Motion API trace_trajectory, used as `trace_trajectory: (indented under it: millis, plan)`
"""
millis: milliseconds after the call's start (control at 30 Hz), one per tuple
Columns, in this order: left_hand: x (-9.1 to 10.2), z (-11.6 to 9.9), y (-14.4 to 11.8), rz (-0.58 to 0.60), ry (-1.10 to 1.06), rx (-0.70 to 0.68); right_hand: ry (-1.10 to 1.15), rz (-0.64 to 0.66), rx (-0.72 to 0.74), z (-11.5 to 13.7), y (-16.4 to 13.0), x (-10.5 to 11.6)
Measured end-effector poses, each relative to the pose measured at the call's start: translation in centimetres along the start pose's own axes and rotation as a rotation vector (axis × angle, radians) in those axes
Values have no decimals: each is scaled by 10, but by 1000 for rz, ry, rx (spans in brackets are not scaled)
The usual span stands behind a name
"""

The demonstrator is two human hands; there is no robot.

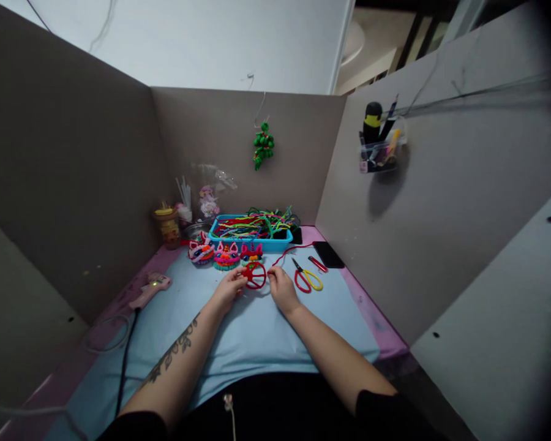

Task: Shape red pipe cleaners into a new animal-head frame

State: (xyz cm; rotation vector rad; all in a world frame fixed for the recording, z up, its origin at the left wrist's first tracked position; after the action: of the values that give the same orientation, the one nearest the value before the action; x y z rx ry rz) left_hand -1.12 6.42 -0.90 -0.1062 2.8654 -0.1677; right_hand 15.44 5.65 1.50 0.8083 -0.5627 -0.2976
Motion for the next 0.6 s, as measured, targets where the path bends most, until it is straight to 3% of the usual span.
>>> trace_trajectory:
  millis: [167,300,467,600]
  plan:
    - [1,-1,1,-11,25,-27,106,-13,132,4,1,4]
    - [4,-4,4,-36,77,-152,50,2,265,17,1,9]
    - [5,-10,6,-23,150,-327,-119,12,297,24,0,11]
    - [1,-10,6,51,220,-357,-133,62,271,23,-1,5]
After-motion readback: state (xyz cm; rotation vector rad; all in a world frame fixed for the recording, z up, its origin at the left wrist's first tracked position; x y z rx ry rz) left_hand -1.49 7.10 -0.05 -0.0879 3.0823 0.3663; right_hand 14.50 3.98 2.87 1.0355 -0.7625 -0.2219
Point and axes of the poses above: each hand's wrist, its own y-axis towards the middle knuckle, its own x-axis out of the back of the hand, z = x × y, the point moved 6 cm from there along y, towards the middle knuckle, and after that the axes turned 9 degrees about -z, right-handed, at the moved point
